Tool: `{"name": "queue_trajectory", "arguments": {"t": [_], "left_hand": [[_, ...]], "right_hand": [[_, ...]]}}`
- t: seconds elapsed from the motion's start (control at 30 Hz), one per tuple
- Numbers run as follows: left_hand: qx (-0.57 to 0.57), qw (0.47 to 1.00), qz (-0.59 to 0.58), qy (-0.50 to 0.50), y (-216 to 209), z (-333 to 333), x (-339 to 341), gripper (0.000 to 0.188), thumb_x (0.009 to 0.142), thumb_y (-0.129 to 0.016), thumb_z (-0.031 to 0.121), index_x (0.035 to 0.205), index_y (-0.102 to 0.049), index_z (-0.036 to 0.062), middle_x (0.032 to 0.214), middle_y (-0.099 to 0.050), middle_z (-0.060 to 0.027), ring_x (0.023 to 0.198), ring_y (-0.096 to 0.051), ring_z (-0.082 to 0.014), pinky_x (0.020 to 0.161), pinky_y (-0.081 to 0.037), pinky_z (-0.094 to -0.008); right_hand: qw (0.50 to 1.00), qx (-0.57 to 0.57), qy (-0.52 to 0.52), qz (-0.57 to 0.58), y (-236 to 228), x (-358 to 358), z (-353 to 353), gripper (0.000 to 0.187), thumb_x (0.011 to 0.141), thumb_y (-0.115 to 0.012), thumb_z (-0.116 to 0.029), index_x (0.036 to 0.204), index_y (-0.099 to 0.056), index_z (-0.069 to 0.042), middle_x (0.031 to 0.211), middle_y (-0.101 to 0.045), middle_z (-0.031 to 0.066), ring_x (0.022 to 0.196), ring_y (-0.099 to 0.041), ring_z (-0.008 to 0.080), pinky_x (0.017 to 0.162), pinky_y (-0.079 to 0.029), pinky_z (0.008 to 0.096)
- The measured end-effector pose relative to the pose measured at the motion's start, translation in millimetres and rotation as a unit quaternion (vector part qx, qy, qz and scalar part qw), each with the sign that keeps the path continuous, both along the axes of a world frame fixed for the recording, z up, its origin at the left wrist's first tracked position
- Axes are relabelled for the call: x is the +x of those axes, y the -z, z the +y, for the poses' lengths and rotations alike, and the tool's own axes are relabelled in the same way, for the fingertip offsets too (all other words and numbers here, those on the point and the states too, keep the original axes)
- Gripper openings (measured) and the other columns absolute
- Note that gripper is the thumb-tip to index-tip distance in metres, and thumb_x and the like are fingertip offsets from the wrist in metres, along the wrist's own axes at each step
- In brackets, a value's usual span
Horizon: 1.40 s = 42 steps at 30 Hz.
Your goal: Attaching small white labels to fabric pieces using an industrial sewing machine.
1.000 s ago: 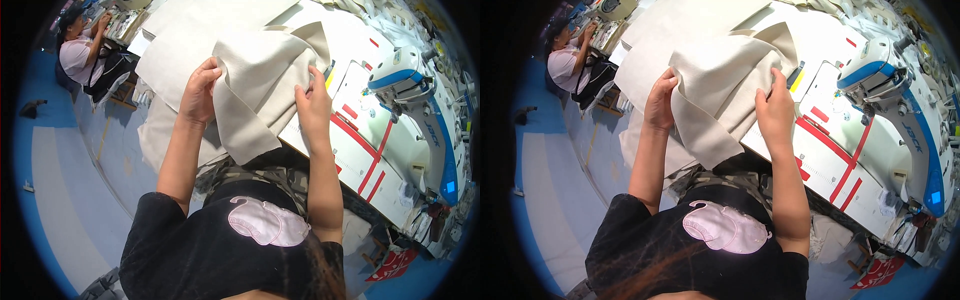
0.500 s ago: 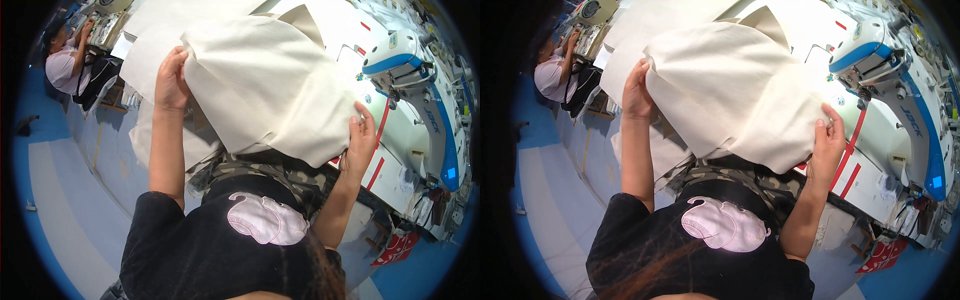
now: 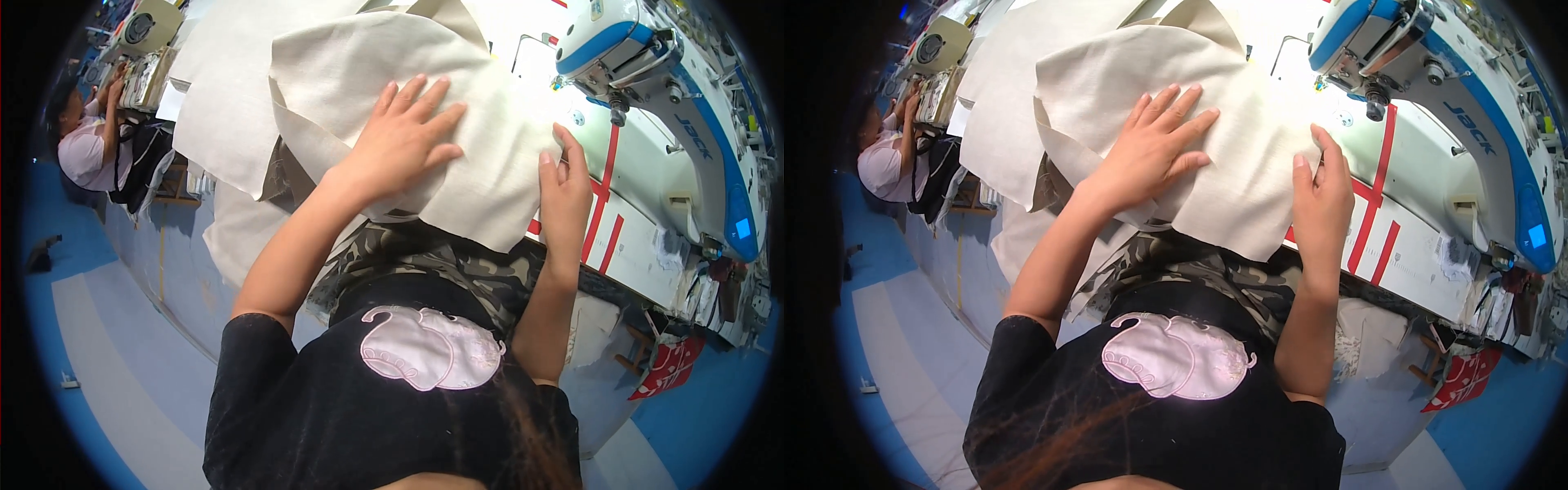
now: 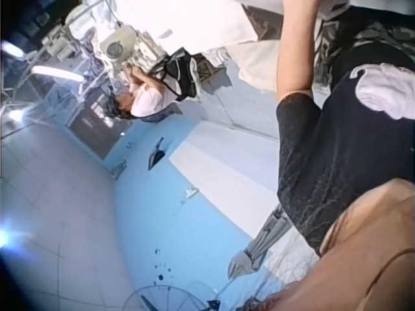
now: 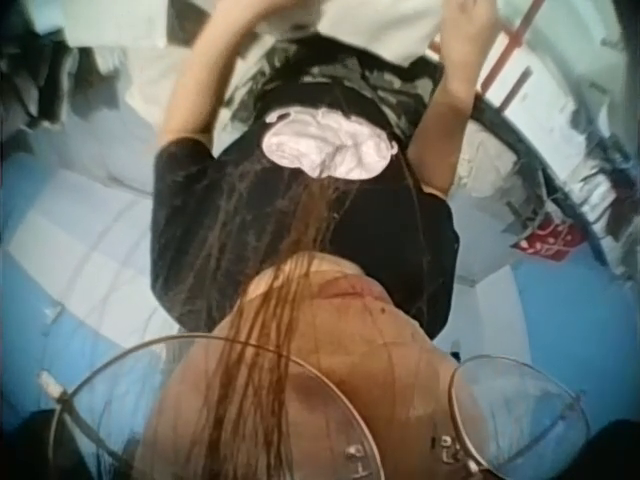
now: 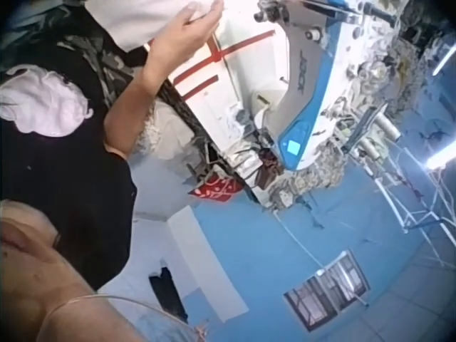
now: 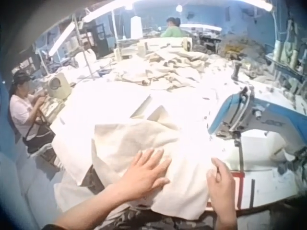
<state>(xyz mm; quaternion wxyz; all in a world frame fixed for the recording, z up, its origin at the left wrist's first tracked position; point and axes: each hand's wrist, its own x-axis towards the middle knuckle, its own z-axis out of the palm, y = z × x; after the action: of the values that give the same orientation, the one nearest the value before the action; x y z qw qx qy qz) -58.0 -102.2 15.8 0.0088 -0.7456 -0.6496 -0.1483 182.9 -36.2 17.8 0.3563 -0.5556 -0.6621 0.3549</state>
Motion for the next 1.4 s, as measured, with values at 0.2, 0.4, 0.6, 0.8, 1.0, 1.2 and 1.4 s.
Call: {"name": "queue_trajectory", "arguments": {"t": [0.2,0.4,0.6,0.8,1.0,1.2,1.4], "left_hand": [[-0.020,0.994,0.099,-0.045,24.7,29.5,-47.6,0.062,0.107,-0.044,0.054,0.163,-0.036,0.0277,0.171,-0.028,-0.0096,0.158,-0.023,-0.0341,0.129,-0.014,-0.0512],[0.050,0.993,-0.106,-0.031,-6.0,39.1,-20.6,0.032,0.103,-0.063,0.025,0.131,-0.066,0.0114,0.143,-0.058,-0.0121,0.130,-0.056,-0.0314,0.108,-0.045,-0.0430],[-0.084,0.901,-0.425,0.007,-23.7,53.3,56.7,0.023,0.098,-0.069,0.019,0.103,-0.069,-0.0036,0.098,-0.066,-0.0128,0.090,-0.069,-0.0206,0.080,-0.056,-0.0344],[-0.099,0.958,-0.269,-0.014,-1.6,60.1,65.6,0.031,0.093,-0.072,0.027,0.092,-0.068,-0.0038,0.097,-0.067,-0.0192,0.085,-0.067,-0.0314,0.079,-0.054,-0.0385],[-0.134,0.897,-0.420,-0.036,-5.9,61.0,51.0,0.024,0.090,-0.064,0.020,0.093,-0.070,-0.0031,0.088,-0.070,-0.0213,0.082,-0.070,-0.0308,0.077,-0.056,-0.0406],[-0.119,0.890,-0.426,-0.108,-30.0,54.3,-22.4,0.022,0.092,-0.063,0.020,0.092,-0.066,-0.0019,0.075,-0.066,-0.0088,0.076,-0.066,-0.0148,0.068,-0.052,-0.0322],[0.130,0.958,-0.153,-0.204,-38.6,27.5,-83.7,0.016,0.094,-0.069,0.015,0.106,-0.069,0.0038,0.117,-0.070,-0.0134,0.094,-0.071,-0.0277,0.087,-0.058,-0.0396]], "right_hand": [[0.983,-0.079,-0.096,0.136,5.6,11.9,-36.5,0.045,0.098,-0.063,0.003,0.142,-0.058,-0.004,0.122,-0.063,0.0134,0.091,-0.067,0.0120,0.076,-0.057,0.0291],[0.991,0.033,-0.130,-0.002,-1.1,-1.5,-39.5,0.035,0.093,-0.066,0.005,0.128,-0.065,-0.002,0.114,-0.062,0.0122,0.085,-0.067,0.0189,0.075,-0.056,0.0313],[0.985,0.107,-0.135,-0.005,8.0,-5.0,-45.4,0.030,0.091,-0.063,0.007,0.121,-0.065,0.002,0.119,-0.061,0.0149,0.095,-0.066,0.0291,0.081,-0.055,0.0383],[0.954,0.242,-0.165,-0.061,14.6,-5.9,-43.7,0.026,0.097,-0.062,0.003,0.123,-0.064,0.002,0.119,-0.065,0.0162,0.098,-0.068,0.0277,0.083,-0.056,0.0381],[0.981,0.127,-0.147,-0.020,5.6,-1.0,-31.8,0.025,0.101,-0.063,-0.011,0.124,-0.065,0.000,0.114,-0.067,0.0158,0.101,-0.065,0.0355,0.089,-0.053,0.0437],[0.973,0.161,-0.165,-0.031,10.0,4.2,-23.1,0.021,0.101,-0.064,-0.011,0.119,-0.069,-0.001,0.111,-0.064,0.0160,0.099,-0.066,0.0356,0.085,-0.054,0.0432],[0.976,0.138,-0.163,-0.034,10.2,3.2,-22.1,0.019,0.101,-0.063,-0.008,0.118,-0.069,0.000,0.110,-0.064,0.0143,0.098,-0.066,0.0311,0.083,-0.054,0.0387]]}}
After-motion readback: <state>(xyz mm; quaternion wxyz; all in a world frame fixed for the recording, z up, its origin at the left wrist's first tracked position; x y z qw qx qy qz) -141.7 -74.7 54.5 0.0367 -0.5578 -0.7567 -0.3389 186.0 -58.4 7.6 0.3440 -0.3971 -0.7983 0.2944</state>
